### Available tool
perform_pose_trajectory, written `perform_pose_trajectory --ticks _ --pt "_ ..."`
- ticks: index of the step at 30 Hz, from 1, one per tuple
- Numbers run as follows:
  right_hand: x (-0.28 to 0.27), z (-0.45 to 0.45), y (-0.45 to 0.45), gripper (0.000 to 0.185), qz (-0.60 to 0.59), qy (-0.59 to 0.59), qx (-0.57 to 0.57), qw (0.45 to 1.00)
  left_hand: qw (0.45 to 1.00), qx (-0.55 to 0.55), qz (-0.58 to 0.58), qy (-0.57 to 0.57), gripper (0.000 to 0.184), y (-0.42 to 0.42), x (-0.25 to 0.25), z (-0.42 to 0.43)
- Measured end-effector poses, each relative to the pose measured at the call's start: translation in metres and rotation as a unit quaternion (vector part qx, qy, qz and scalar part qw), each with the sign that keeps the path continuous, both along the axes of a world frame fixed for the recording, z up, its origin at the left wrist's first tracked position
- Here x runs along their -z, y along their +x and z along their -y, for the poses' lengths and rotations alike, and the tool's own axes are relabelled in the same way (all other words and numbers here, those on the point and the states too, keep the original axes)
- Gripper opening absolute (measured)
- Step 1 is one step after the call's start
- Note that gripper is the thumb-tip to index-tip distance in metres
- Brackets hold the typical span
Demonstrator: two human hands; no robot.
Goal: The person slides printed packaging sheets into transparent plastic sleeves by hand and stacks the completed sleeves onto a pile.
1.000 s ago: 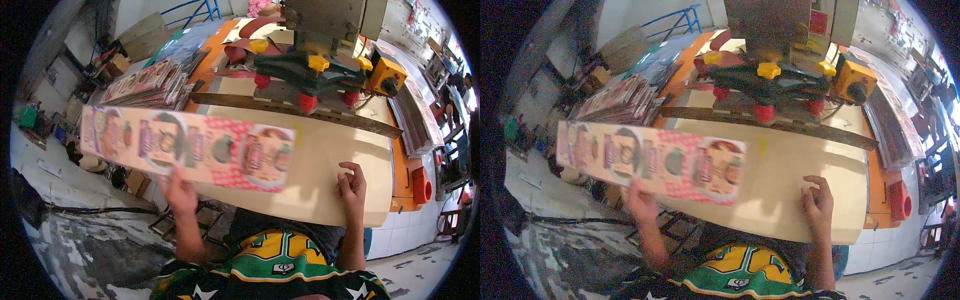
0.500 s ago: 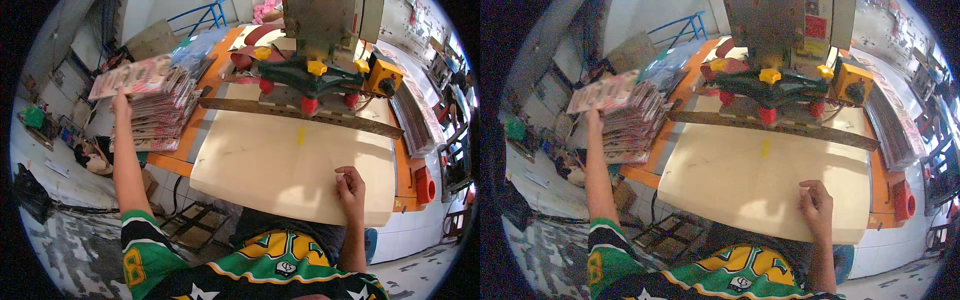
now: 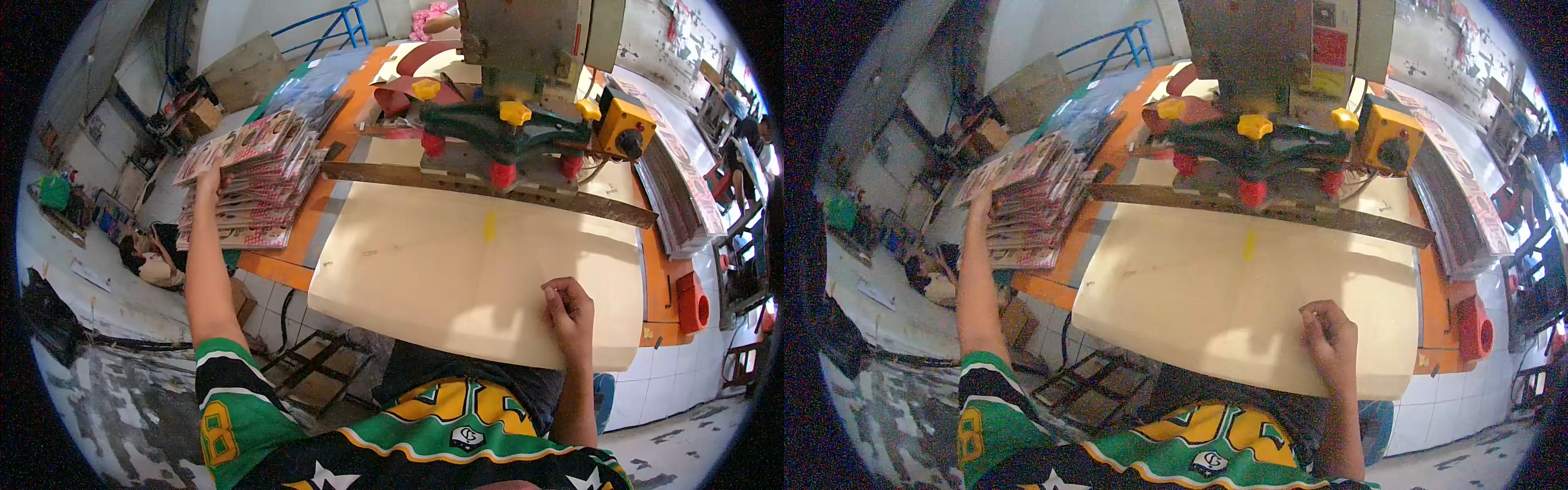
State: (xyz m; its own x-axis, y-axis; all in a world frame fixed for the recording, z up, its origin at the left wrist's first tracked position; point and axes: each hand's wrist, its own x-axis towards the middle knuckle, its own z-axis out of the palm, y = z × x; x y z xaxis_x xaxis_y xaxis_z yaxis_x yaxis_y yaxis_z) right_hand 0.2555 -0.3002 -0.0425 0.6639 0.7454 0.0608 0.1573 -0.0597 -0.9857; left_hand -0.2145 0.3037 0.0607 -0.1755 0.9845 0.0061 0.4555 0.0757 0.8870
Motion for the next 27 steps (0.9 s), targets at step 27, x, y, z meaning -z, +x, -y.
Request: perform_pose_trajectory --ticks 27 --pt "0.0 -0.003 0.001 0.013 0.003 -0.014 -0.002 1.0 0.985 -0.058 -0.108 0.122 0.084 -0.007 0.018 -0.058"
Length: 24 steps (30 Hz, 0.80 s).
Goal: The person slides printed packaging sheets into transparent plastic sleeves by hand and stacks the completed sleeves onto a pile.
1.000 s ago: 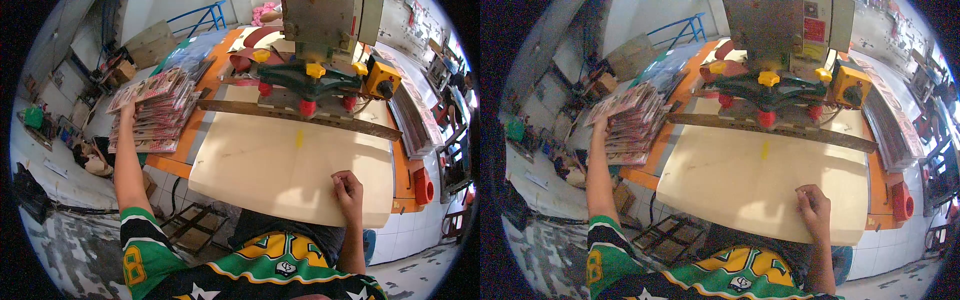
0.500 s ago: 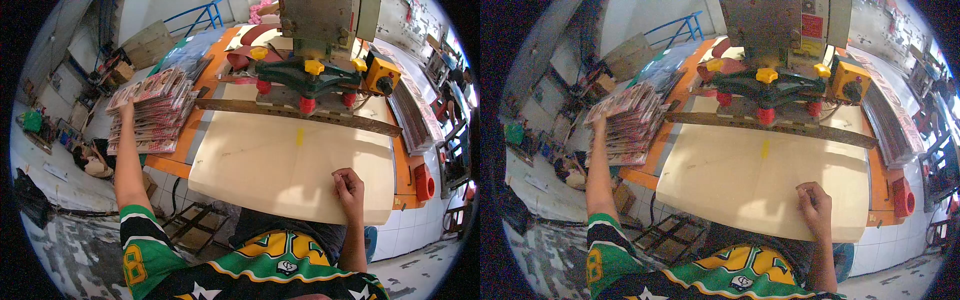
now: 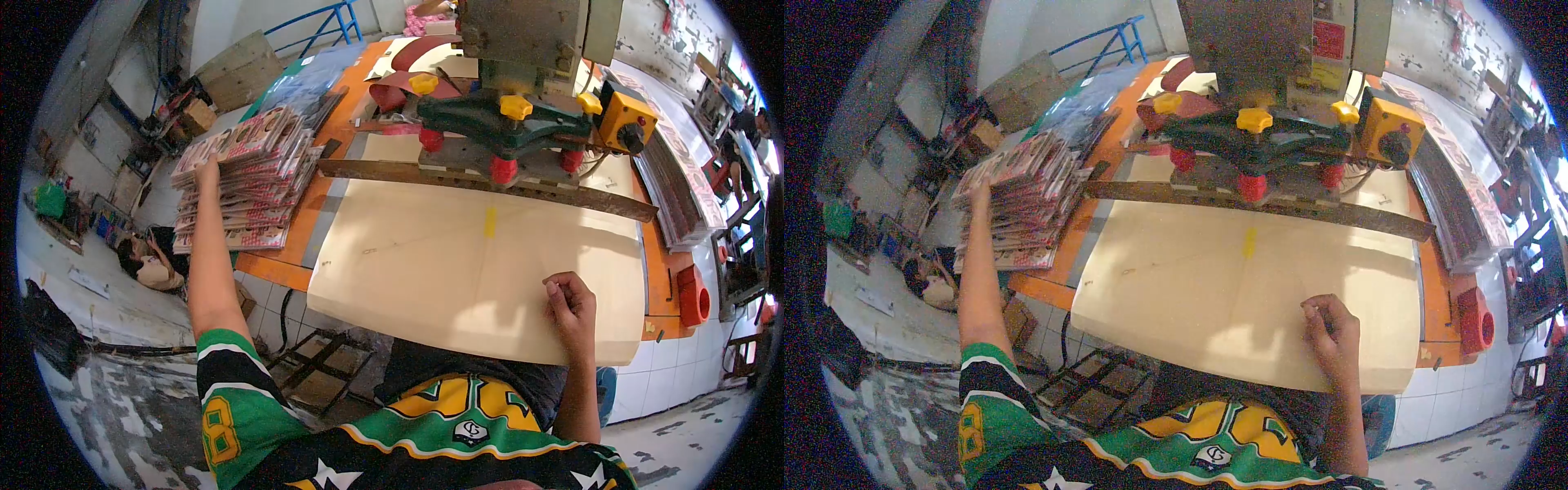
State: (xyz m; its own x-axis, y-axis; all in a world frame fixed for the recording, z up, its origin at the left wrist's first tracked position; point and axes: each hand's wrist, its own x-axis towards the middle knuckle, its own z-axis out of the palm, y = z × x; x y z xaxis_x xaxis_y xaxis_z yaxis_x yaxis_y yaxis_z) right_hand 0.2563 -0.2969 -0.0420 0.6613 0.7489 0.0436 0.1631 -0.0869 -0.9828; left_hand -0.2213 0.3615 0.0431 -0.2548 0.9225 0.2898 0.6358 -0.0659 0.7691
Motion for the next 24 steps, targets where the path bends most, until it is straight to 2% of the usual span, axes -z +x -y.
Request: perform_pose_trajectory --ticks 3,7,12,14,17,21,24 --pt "-0.001 0.0 -0.001 0.013 0.005 0.0 0.0 1.0 0.999 0.001 0.052 0.01 0.087 0.001 0.005 -0.003" --pt "-0.001 0.001 0.001 0.017 0.01 -0.004 0.002 1.0 0.998 0.002 0.046 0.036 0.084 0.002 0.006 -0.003" --pt "0.002 -0.001 -0.001 0.011 0.004 0.014 0.006 1.0 0.998 -0.007 0.055 0.03 0.083 0.02 -0.007 0.029" --pt "0.001 -0.001 -0.001 0.011 0.001 0.011 0.007 1.0 0.992 0.018 0.115 0.04 0.087 0.014 0.001 0.017" --pt "0.002 -0.001 0.001 0.011 0.005 0.005 0.006 1.0 0.993 -0.035 0.114 0.003 0.09 0.029 -0.007 0.033" --pt "0.0 -0.001 0.0 0.011 0.006 0.001 0.006 1.0 0.996 0.014 0.09 0.024 0.091 0.023 -0.009 0.027" --pt "0.001 -0.001 0.0 0.011 0.004 0.0 0.009 1.0 0.991 -0.036 0.126 0.001 0.092 0.028 -0.009 0.03"
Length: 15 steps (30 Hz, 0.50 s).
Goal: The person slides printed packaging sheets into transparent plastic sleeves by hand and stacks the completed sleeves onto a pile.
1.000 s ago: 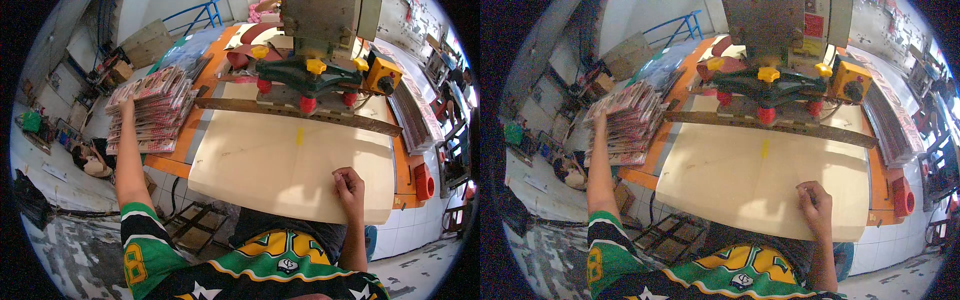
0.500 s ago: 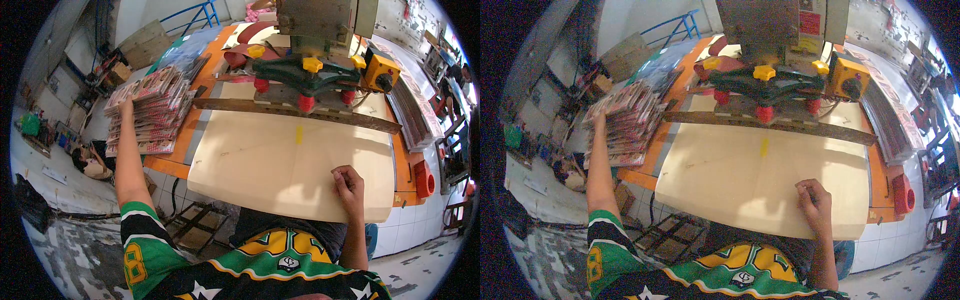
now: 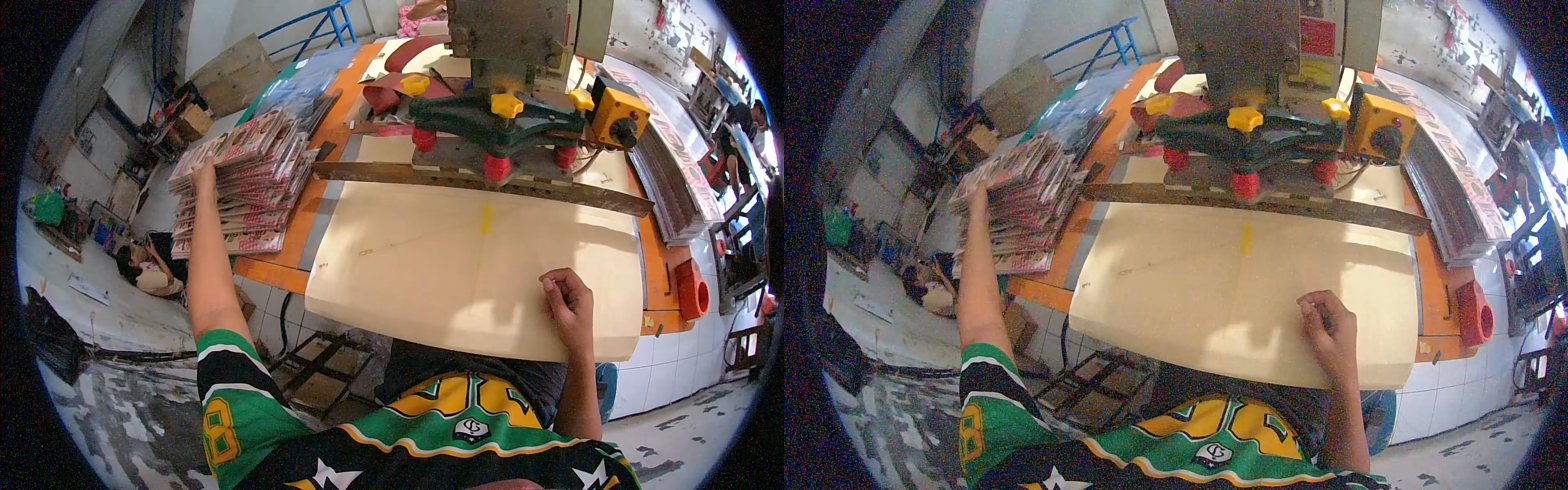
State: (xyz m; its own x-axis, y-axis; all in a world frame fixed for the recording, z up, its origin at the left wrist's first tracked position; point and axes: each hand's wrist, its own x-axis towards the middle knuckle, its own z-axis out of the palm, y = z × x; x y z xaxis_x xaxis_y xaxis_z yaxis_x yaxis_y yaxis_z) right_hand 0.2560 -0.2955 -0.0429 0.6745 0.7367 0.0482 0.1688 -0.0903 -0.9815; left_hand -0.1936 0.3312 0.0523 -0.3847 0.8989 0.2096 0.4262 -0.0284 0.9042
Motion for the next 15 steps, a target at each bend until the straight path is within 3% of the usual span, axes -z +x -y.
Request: perform_pose_trajectory --ticks 5,8,12,15 --pt "-0.001 0.001 0.001 0.015 -0.007 -0.003 0.001 1.0 0.996 0.062 -0.059 0.035 0.096 -0.029 0.013 -0.037" --pt "-0.002 0.0 0.0 0.016 0.0 -0.001 -0.001 1.0 0.992 0.035 -0.101 0.067 0.097 -0.027 0.021 -0.039" --pt "-0.001 0.001 0.0 0.016 0.0 0.011 -0.003 1.0 0.992 0.067 -0.049 0.096 0.095 -0.018 0.025 -0.031" --pt "-0.001 0.002 0.002 0.016 0.006 -0.001 -0.007 1.0 0.997 0.001 -0.001 0.083 0.095 -0.009 0.027 -0.021"
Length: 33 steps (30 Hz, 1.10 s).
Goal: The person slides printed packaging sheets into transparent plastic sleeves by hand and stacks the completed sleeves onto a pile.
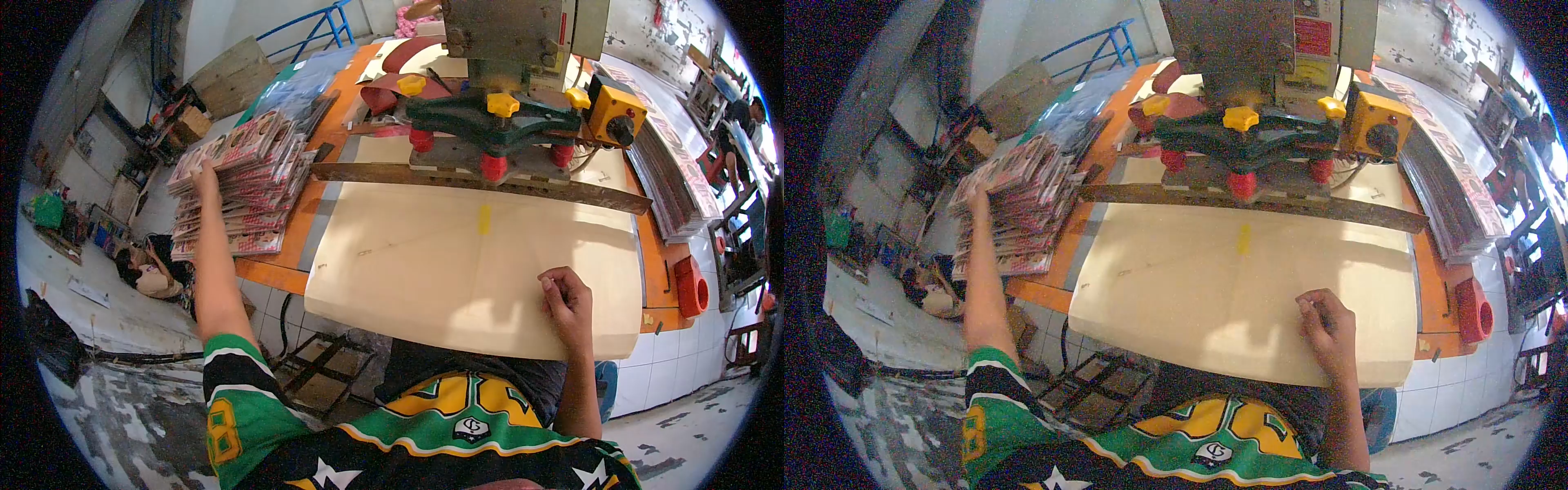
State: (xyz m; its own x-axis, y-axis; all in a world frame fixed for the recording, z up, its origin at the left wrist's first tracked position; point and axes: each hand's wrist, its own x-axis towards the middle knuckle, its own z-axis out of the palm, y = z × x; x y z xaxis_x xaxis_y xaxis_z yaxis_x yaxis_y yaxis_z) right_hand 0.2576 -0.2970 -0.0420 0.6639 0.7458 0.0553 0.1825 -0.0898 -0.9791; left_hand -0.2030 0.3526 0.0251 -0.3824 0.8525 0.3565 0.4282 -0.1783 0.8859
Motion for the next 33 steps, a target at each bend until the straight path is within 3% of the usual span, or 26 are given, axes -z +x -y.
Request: perform_pose_trajectory --ticks 3,7,10,14,16,17,19,20,22,25,33 --pt "0.003 0.0 0.001 0.016 -0.003 0.002 0.01 1.0 0.994 0.05 -0.014 0.098 0.087 0.008 -0.002 0.031" --pt "0.007 0.004 0.001 0.014 0.013 0.014 0.014 1.0 0.97 0.088 0.041 0.224 0.063 0.118 -0.03 0.237" --pt "-0.002 0.003 -0.004 0.012 0.167 -0.051 -0.029 0.984 0.94 0.142 0.069 0.303 0.037 0.162 0.0 0.32" --pt "0.005 -0.005 -0.029 0.019 0.273 0.046 -0.1 0.956 0.942 0.239 0.207 0.117 0.029 0.227 0.047 0.412" --pt "0.009 -0.011 -0.057 0.021 0.327 0.11 -0.148 0.927 0.891 0.335 0.305 -0.022 0.026 0.259 0.05 0.459" --pt "0.01 -0.012 -0.073 0.022 0.339 0.127 -0.179 0.915 0.886 0.344 0.308 -0.031 0.026 0.271 0.051 0.473" --pt "0.015 -0.018 -0.094 0.024 0.367 0.203 -0.289 0.861 0.793 0.458 0.376 -0.139 0.026 0.29 0.052 0.493" --pt "0.014 -0.021 -0.104 0.024 0.367 0.198 -0.283 0.864 0.789 0.464 0.376 -0.144 0.026 0.3 0.053 0.5" --pt "0.009 -0.024 -0.116 0.028 0.458 0.246 -0.289 0.804 0.718 0.466 0.455 -0.244 0.025 0.317 0.056 0.508" --pt "0.012 -0.022 -0.113 0.033 0.457 0.23 -0.254 0.82 0.688 0.496 0.446 -0.287 0.025 0.324 0.072 0.507" --pt "0.016 -0.017 -0.092 0.039 0.436 0.204 -0.219 0.849 0.711 0.474 0.437 -0.282 0.019 0.33 0.076 0.512"
